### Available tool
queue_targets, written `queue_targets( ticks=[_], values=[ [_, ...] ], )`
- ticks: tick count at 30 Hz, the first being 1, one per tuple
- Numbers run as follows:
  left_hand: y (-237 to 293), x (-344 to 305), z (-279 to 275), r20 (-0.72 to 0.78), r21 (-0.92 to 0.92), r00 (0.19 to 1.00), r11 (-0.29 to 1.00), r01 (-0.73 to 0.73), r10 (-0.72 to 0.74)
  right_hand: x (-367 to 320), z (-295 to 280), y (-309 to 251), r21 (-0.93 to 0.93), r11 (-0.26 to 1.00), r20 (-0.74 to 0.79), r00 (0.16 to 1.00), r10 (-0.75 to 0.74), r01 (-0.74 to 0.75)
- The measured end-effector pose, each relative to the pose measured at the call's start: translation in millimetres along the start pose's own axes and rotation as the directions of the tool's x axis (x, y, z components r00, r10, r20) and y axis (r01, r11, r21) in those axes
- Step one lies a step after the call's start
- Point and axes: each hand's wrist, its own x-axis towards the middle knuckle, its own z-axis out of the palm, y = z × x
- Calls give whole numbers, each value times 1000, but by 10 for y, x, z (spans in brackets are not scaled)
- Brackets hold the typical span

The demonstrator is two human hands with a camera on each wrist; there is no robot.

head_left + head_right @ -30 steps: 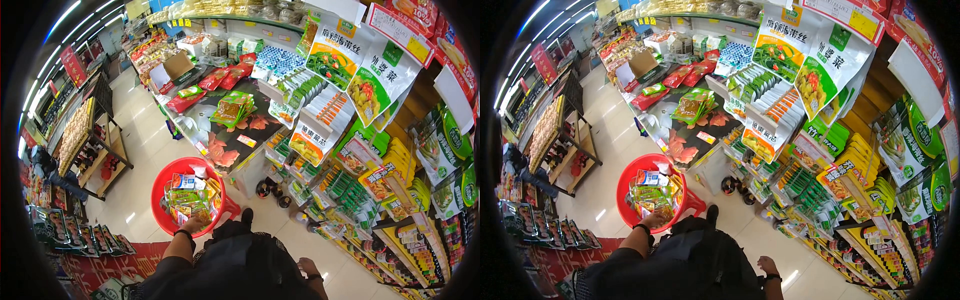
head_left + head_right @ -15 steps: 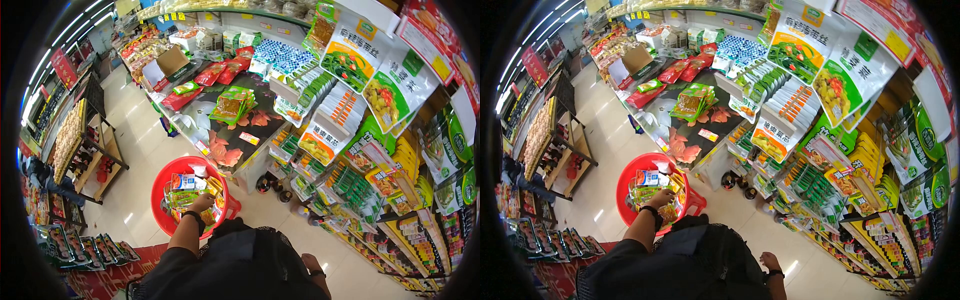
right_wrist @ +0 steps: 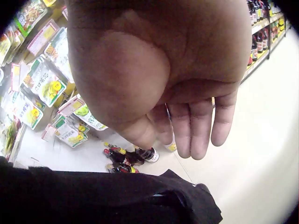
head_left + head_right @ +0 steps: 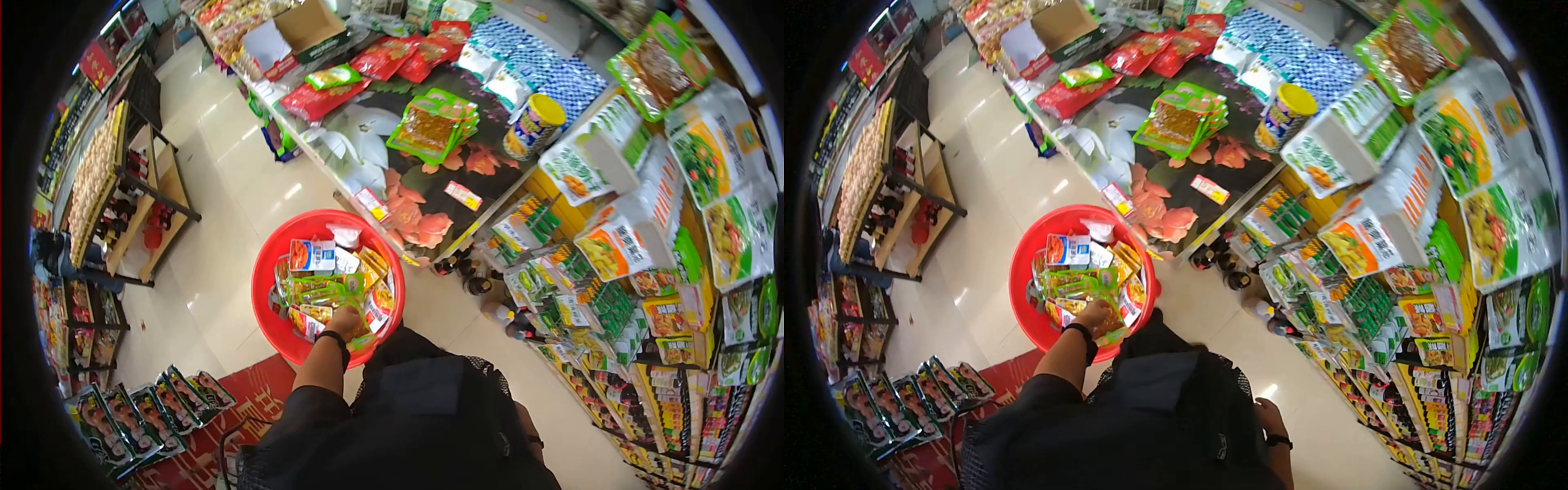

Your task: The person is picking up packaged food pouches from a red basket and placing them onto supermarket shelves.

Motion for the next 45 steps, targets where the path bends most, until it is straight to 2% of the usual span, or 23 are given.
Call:
queue_targets(
  ticks=[2,4,5,7,10,11,14,16,17,20,22,26,30,32,34,36,38,39,40,41,45],
  values=[
    [-74,-181,-1,-260,41,966,999,6,5,-3,-70,-16,13,1000,42,999,1,-1],
    [-10,-376,-123,-498,95,867,995,28,23,-29,-114,-34,34,999,83,997,3,-6],
    [-89,-359,-194,-512,144,859,988,55,27,-110,-143,-268,57,991,95,989,114,-120],
    [-248,-283,-439,-539,243,841,965,99,49,-118,-149,-480,15,996,56,995,83,-84],
    [-343,-72,-722,-426,286,904,943,169,-33,-109,-66,-866,19,998,24,998,57,-57],
    [-357,-39,-802,-323,300,943,937,177,-75,-70,-33,-947,5,999,34,999,34,-34],
    [-437,37,-824,-191,345,981,934,94,-29,37,81,-1033,35,999,75,997,-7,4],
    [-358,-7,-760,-174,340,983,934,108,-50,102,174,-1107,-7,1000,74,997,-2,2],
    [-298,-36,-743,-157,337,986,935,109,-58,96,199,-1140,57,997,117,992,-50,44],
    [-186,-52,-674,-99,397,985,902,168,-139,90,244,-1163,157,988,166,985,-37,11],
    [60,-171,-725,-53,494,975,843,214,-216,77,217,-1137,58,998,157,987,-35,26],
    [-102,-94,-601,-79,545,981,816,192,-178,2,164,-1016,-75,997,115,993,10,-1],
    [-80,-163,-631,-149,584,978,785,208,-147,64,152,-597,21,1000,162,987,15,-19],
    [41,-257,-674,-199,604,977,775,187,-81,88,160,-569,45,999,181,983,-21,13],
    [175,-364,-713,-186,579,982,806,124,-17,37,162,-655,-115,991,152,987,-57,75],
    [211,-359,-657,-100,635,993,764,116,-68,31,154,-706,-190,978,159,985,-60,90],
    [-28,-257,-473,-26,716,996,694,77,-83,69,115,-702,-285,949,142,985,-98,136],
    [-107,-236,-423,-8,715,993,694,85,-114,18,53,-830,-268,960,163,986,-42,85],
    [-88,-218,-394,12,712,989,696,96,-148,36,19,-762,-267,960,118,992,-47,77],
    [115,-294,-459,-7,675,978,721,157,-207,40,-57,-764,-283,956,122,991,-51,84],
    [293,-411,-403,-128,622,967,741,251,-220,98,-322,-564,-263,962,94,995,-44,68]
  ],
)
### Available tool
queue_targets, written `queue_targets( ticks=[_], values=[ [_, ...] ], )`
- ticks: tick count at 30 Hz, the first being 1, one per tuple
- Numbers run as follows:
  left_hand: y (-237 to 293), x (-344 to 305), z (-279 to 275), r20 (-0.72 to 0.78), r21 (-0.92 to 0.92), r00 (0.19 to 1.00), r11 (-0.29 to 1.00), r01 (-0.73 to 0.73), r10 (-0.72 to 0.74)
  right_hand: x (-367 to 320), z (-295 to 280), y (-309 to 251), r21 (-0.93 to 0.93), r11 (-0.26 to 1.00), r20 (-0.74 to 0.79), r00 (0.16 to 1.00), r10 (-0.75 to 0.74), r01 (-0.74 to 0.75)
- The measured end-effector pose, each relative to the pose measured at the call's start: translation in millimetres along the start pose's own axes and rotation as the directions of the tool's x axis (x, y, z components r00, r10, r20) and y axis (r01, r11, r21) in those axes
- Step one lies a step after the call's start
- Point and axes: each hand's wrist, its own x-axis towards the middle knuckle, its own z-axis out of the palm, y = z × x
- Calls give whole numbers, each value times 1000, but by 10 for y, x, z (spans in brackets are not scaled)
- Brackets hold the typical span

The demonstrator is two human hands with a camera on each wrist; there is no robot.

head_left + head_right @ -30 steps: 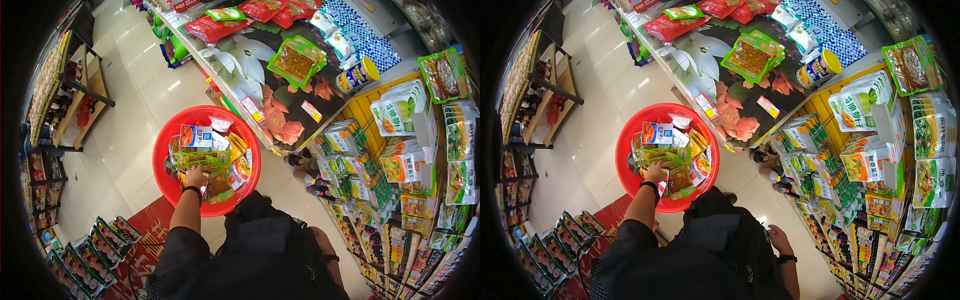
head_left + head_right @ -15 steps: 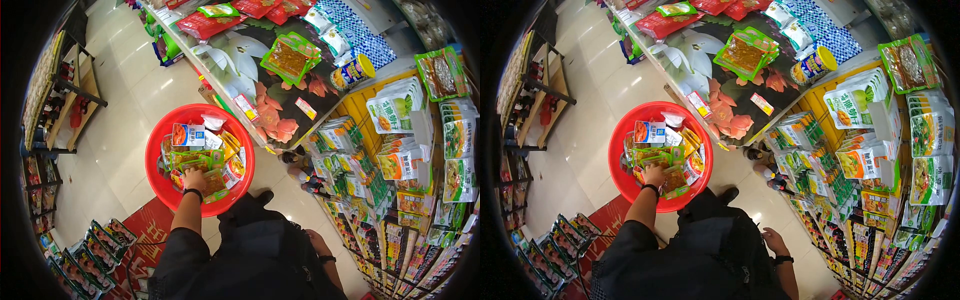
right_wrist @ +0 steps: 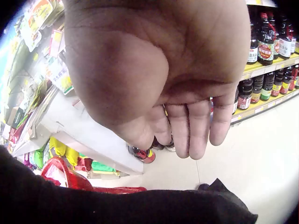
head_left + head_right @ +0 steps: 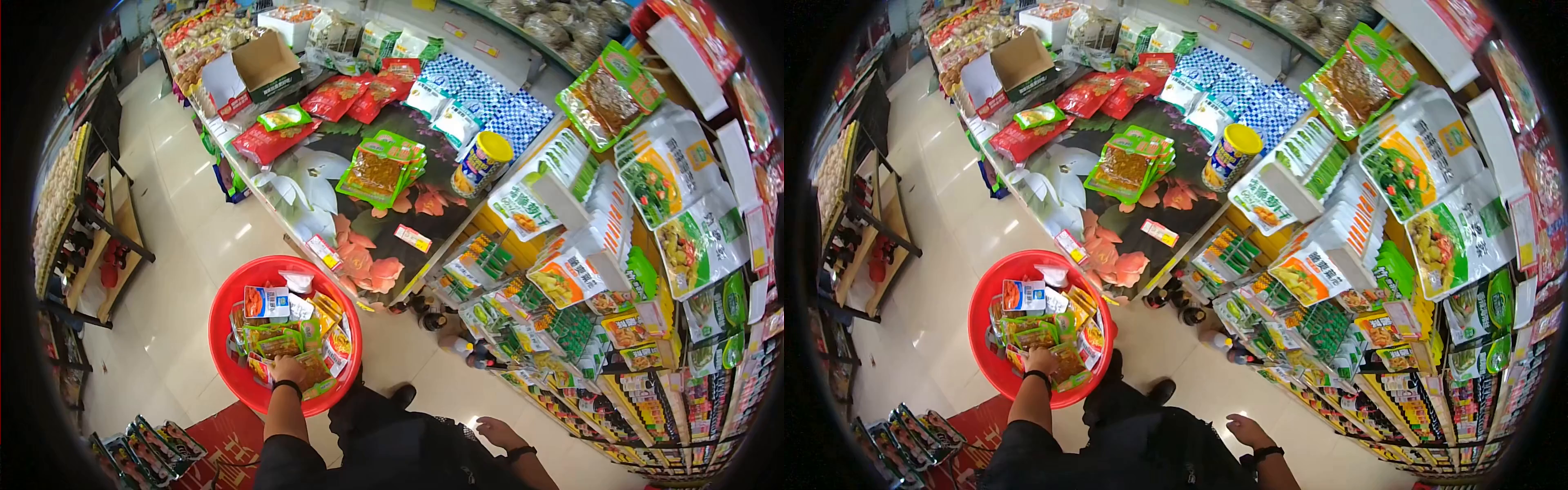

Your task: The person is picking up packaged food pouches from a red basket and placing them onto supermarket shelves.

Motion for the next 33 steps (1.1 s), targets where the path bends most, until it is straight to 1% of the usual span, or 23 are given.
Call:
queue_targets(
  ticks=[1,2,3,4,5,6,9,10,12,13,14,17,20,21,23,25,26,28,29,30,31,32,33],
  values=[
    [19,-15,10,-11,9,1000,1000,-15,15,-20,-25,109,18,1000,-10,1000,14,-14],
    [18,-34,24,-22,20,999,999,-27,27,28,-39,241,112,993,-3,999,34,-34],
    [-3,-55,20,-35,32,999,999,-36,37,29,-37,385,150,987,9,999,48,-49],
    [-65,35,145,-91,20,993,997,-69,70,10,-48,424,188,980,21,998,56,-59],
    [-157,227,387,-152,9,983,995,-101,102,22,-80,448,225,972,32,998,59,-65],
    [-203,313,457,-215,-1,968,991,-135,132,107,-21,625,274,960,44,998,45,-56],
    [-129,-422,-5,-396,-126,910,974,-189,125,275,104,925,253,966,113,993,27,-55],
    [-138,-545,-94,-446,-89,878,967,-237,174,331,130,987,236,971,133,989,-56,23],
    [-141,-794,-263,-493,-164,852,942,-291,177,492,195,1088,280,959,159,984,-77,30],
    [-52,-1090,-504,-516,-202,838,926,-319,177,560,206,1083,300,954,172,981,-87,32],
    [128,-1500,-824,-524,-192,835,932,-308,168,676,159,1036,160,977,184,969,-168,139],
    [266,-1989,-1195,-616,-277,743,811,-515,262,917,58,820,309,922,94,957,-274,233],
    [588,-2640,-1626,-670,-295,600,586,-755,437,1116,-205,307,365,855,121,891,-437,369],
    [696,-2846,-1730,-679,-298,566,530,-794,467,1161,-282,103,380,828,122,865,-487,413],
    [897,-3209,-1903,-695,-297,489,409,-863,527,1029,-472,-421,456,779,157,822,-547,431],
    [1047,-3456,-2033,-683,-286,417,306,-908,599,862,-581,-847,492,653,127,694,-709,576],
    [1115,-3572,-2078,-676,-282,378,252,-926,632,754,-599,-1052,560,578,98,645,-758,594],
    [1295,-3861,-2122,-665,-442,388,82,-893,639,521,-679,-1383,678,415,30,542,-840,607],
    [1357,-3943,-2137,-658,-514,390,-6,-858,644,432,-782,-1468,644,394,44,482,-875,656],
    [1403,-3899,-2141,-637,-476,302,-54,-878,709,340,-887,-1535,608,370,61,423,-904,702],
    [1468,-3899,-2119,-633,-478,305,-49,-877,712,223,-980,-1568,570,344,80,366,-927,746],
    [1554,-3909,-2081,-627,-481,307,-46,-875,716,50,-1060,-1558,617,345,-17,451,-893,707],
    [1625,-3902,-2032,-622,-486,310,-44,-873,719,-121,-1141,-1556,607,380,-50,511,-858,698]
  ],
)
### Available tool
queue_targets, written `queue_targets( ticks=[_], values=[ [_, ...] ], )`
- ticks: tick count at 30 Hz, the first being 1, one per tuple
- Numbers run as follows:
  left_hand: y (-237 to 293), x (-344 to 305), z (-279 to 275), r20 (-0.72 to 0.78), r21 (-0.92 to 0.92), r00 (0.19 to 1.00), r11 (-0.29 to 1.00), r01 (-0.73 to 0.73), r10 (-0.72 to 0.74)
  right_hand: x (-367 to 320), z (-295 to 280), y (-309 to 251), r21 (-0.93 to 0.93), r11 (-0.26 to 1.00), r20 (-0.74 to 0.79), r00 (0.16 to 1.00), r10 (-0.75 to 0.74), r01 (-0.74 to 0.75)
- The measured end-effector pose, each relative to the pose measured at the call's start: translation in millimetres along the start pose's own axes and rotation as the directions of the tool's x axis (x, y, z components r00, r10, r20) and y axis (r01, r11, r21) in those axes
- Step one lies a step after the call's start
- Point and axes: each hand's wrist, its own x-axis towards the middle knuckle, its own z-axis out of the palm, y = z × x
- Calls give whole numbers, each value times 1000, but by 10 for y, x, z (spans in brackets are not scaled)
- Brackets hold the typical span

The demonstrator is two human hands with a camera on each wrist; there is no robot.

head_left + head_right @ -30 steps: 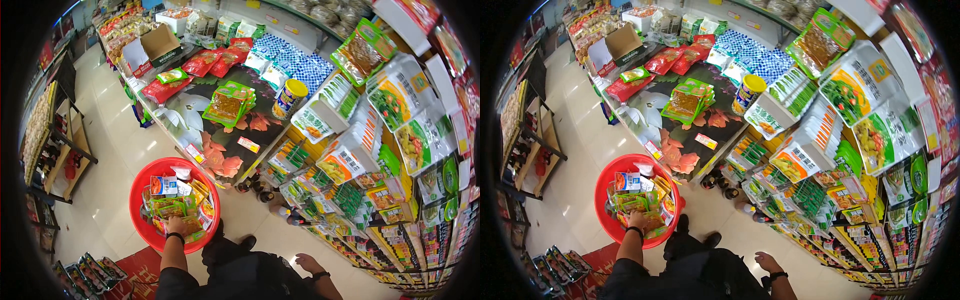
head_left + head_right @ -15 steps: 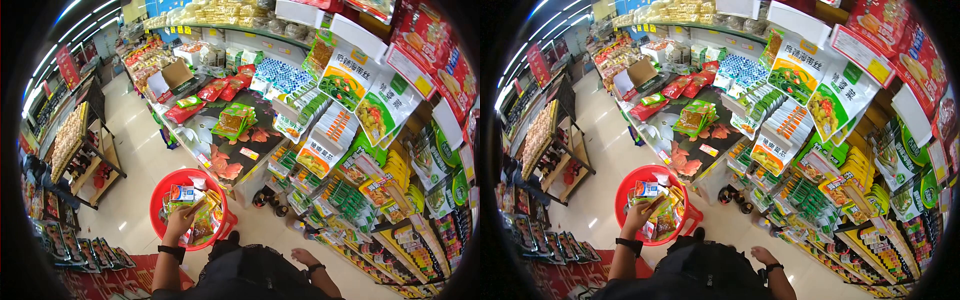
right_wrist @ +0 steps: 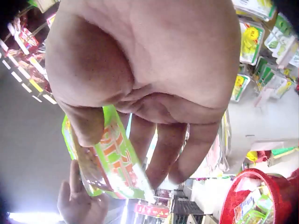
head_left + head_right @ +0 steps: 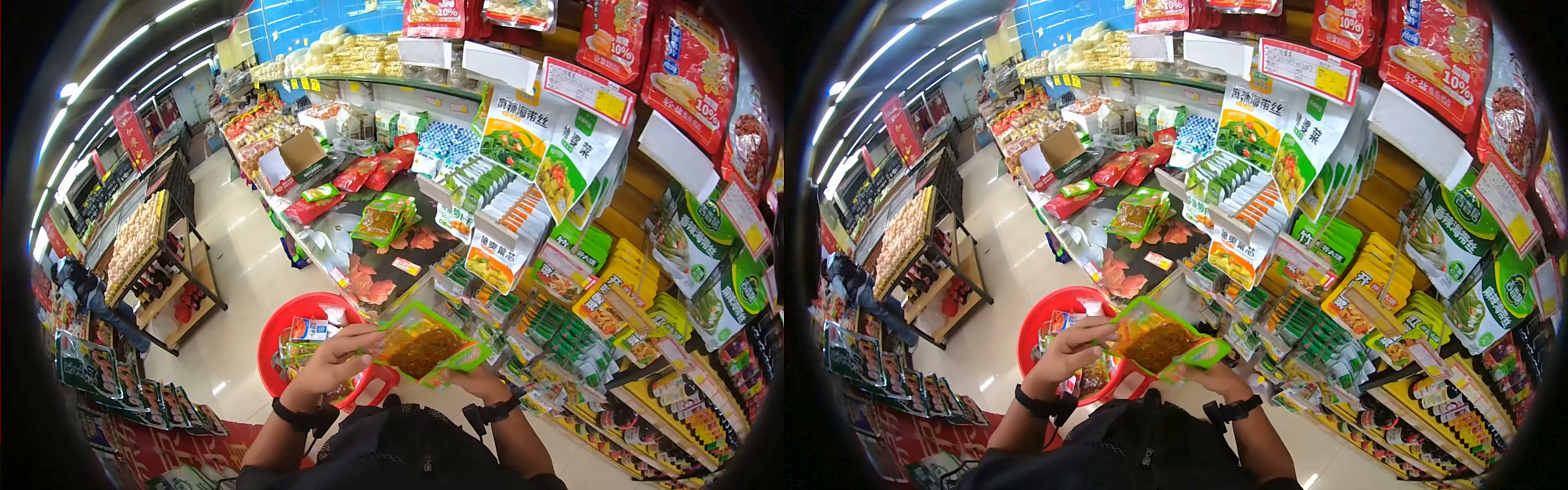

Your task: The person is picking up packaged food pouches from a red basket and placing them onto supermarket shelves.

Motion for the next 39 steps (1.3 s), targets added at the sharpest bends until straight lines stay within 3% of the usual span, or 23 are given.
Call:
queue_targets(
  ticks=[1,3,5,6,7,10,13,16,18,22,25,28,30,32,33,36,39],
  values=[
    [-113,2,55,-28,-69,998,996,50,-53,-71,26,-156,-12,999,-70,997,34,-35],
    [-317,35,107,-45,35,997,997,71,-70,-140,-19,-158,-26,987,-190,970,153,-161],
    [-279,94,193,-42,182,999,983,29,-22,-216,-145,34,-147,989,-267,964,-11,-30],
    [-307,99,235,-45,139,997,988,68,-62,-256,-201,114,-211,977,-299,950,-93,29],
    [-360,107,278,-44,95,994,990,106,-102,-308,-162,1,-172,982,-351,927,-132,75],
    [-498,173,354,8,62,986,984,165,-166,-501,-255,-134,-90,996,-388,920,-45,10],
    [-604,240,449,72,26,979,981,190,-191,-627,-340,-4,-80,997,-503,863,-51,12],
    [-712,274,556,120,-46,960,965,258,-251,-768,-320,20,97,995,-649,760,35,37],
    [-944,282,560,155,-51,950,959,280,-270,-842,-418,224,64,997,-650,760,4,50],
    [-903,380,626,275,243,916,943,227,-291,-1064,-525,423,39,999,-692,721,33,-8],
    [-796,396,751,328,318,905,934,164,-271,-1214,-528,411,36,999,-669,742,34,-14],
    [-841,450,895,376,321,895,940,117,-240,-1254,-509,338,-134,977,-555,829,67,-168],
    [-786,533,996,412,374,865,919,124,-285,-1203,-425,241,-284,952,-504,862,-50,-111],
    [-901,575,1112,431,371,899,924,-93,-82,-1130,-330,34,-413,902,-429,901,-72,-124],
    [-949,603,1154,441,368,897,907,-202,21,-1099,-290,-125,-533,844,-352,922,-160,-57],
    [-726,642,1229,508,382,860,882,-276,49,-1037,-206,-424,-710,704,-189,962,-198,5],
    [-653,626,1258,455,315,887,946,-74,-82,-1034,-172,-548,-686,715,-107,953,-283,135]
  ],
)
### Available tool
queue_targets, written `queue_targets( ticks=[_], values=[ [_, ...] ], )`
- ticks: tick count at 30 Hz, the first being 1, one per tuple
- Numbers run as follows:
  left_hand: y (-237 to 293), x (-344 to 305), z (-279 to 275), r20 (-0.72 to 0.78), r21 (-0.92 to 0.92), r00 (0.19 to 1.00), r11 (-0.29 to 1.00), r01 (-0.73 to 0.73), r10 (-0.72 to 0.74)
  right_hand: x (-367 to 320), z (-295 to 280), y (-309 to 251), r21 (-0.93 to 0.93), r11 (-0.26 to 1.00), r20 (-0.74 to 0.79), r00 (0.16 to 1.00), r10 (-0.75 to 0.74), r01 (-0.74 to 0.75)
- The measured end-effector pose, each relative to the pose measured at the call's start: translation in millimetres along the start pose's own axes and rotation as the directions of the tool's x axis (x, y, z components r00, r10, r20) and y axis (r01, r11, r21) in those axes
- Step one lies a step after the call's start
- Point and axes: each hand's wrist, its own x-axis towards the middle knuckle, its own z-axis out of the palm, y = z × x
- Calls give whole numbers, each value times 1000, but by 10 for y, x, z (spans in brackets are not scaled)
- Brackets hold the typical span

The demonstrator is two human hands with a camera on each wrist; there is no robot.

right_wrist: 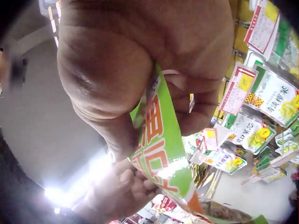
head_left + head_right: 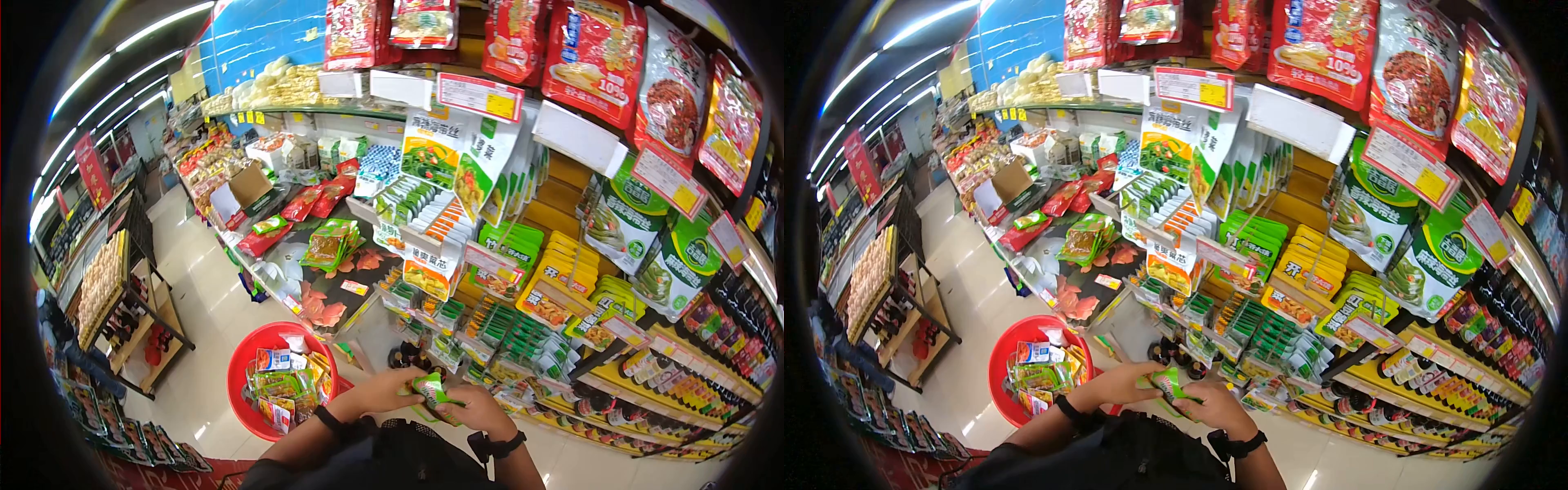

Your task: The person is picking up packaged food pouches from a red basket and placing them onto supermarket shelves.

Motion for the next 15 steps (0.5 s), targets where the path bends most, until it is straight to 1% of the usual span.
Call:
queue_targets(
  ticks=[1,2,4,5,6,9,10,13,14,15],
  values=[
    [1,-5,-8,12,-49,998,997,58,-58,-2,-13,-26,13,999,-11,999,-43,43],
    [-19,-14,0,-39,-63,999,998,31,-34,-2,-26,-66,-1,997,-51,996,-71,71],
    [-226,-27,30,-7,-126,1000,992,18,-19,-11,-56,-144,-35,991,-125,984,-129,126],
    [-289,-39,53,6,-157,1000,988,12,-12,-27,-72,-161,-26,992,-144,982,-125,123],
    [-308,-63,89,38,-175,995,979,100,-94,-38,-90,-175,-19,992,-163,979,-124,122],
    [-478,-51,209,140,-209,981,964,161,-133,-80,-161,-254,-18,994,-220,970,-106,105],
    [-346,-23,204,137,-250,988,962,107,-74,-99,-191,-288,-23,995,-241,966,-97,95],
    [-311,67,267,108,-231,993,970,72,-48,-168,-225,-354,18,999,-355,934,-32,41],
    [-362,113,304,107,-239,994,969,56,-32,-192,-248,-357,-5,999,-372,927,-36,36],
    [-382,154,313,102,-222,995,974,40,-17,-220,-250,-350,44,999,-404,915,-8,28]
  ],
)
